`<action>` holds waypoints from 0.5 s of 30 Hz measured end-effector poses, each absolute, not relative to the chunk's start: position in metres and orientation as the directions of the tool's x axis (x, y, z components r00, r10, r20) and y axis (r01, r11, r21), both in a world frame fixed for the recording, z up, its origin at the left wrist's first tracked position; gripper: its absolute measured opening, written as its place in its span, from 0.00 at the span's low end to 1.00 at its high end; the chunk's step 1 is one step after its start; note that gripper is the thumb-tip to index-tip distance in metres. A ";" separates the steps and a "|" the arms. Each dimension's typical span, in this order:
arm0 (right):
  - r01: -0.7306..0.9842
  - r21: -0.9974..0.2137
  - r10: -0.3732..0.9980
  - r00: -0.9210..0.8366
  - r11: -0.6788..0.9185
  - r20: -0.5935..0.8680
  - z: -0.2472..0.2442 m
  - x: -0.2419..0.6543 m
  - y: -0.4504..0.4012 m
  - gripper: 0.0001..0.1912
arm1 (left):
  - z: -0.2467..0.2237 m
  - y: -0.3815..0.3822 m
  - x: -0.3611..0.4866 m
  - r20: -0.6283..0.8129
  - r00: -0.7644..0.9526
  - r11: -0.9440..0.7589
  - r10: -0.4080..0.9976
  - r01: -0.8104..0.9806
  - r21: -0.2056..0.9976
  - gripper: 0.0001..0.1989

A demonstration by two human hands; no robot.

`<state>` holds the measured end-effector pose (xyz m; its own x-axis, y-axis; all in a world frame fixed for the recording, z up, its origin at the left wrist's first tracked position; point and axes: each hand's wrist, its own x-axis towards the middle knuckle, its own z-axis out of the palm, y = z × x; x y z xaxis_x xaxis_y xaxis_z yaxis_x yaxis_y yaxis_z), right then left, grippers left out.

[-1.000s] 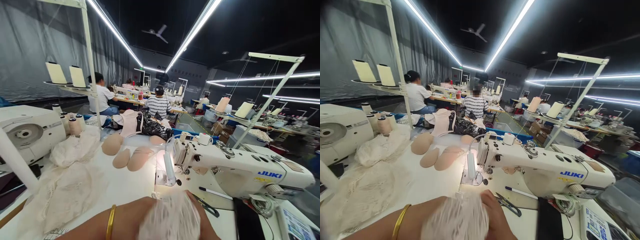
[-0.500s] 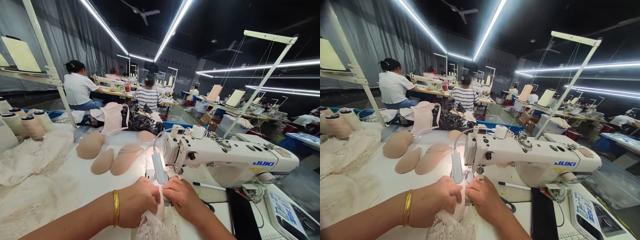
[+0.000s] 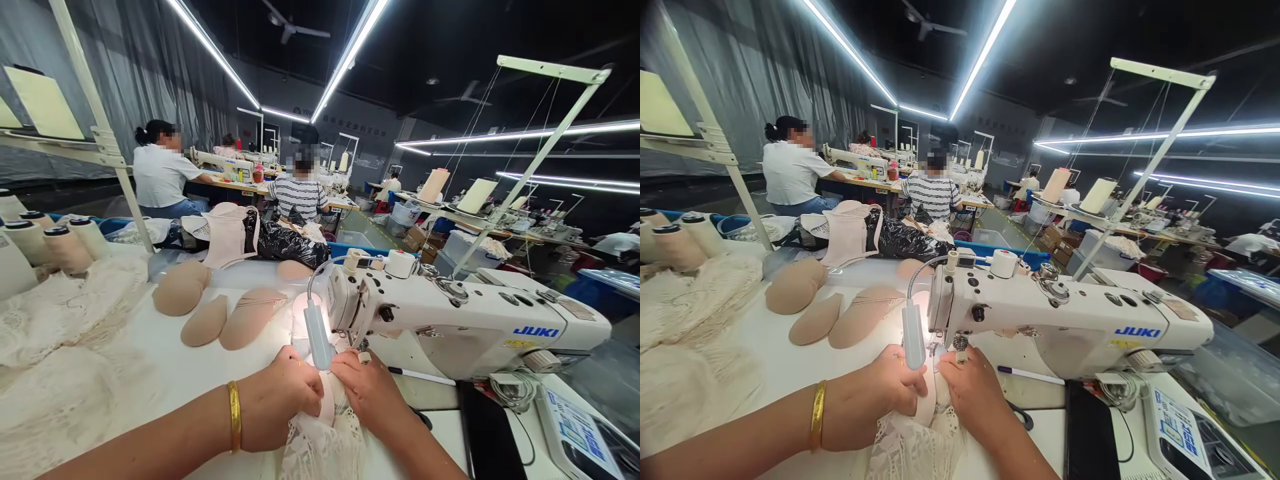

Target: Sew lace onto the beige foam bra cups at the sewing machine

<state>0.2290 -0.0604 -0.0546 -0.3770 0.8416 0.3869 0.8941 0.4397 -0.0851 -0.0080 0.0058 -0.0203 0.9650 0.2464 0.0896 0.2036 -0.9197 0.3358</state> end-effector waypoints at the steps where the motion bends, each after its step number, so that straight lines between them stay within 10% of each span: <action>1: 0.894 -0.105 0.849 -0.368 0.435 0.379 -0.055 0.229 -0.060 0.19 | -0.021 0.006 -0.008 0.100 0.965 -0.920 0.244 0.197 0.339 0.15; 15: 0.878 -0.090 0.813 -0.391 0.470 0.431 -0.056 0.229 -0.063 0.18 | -0.017 0.011 -0.010 0.123 0.972 -0.920 0.201 0.144 0.365 0.10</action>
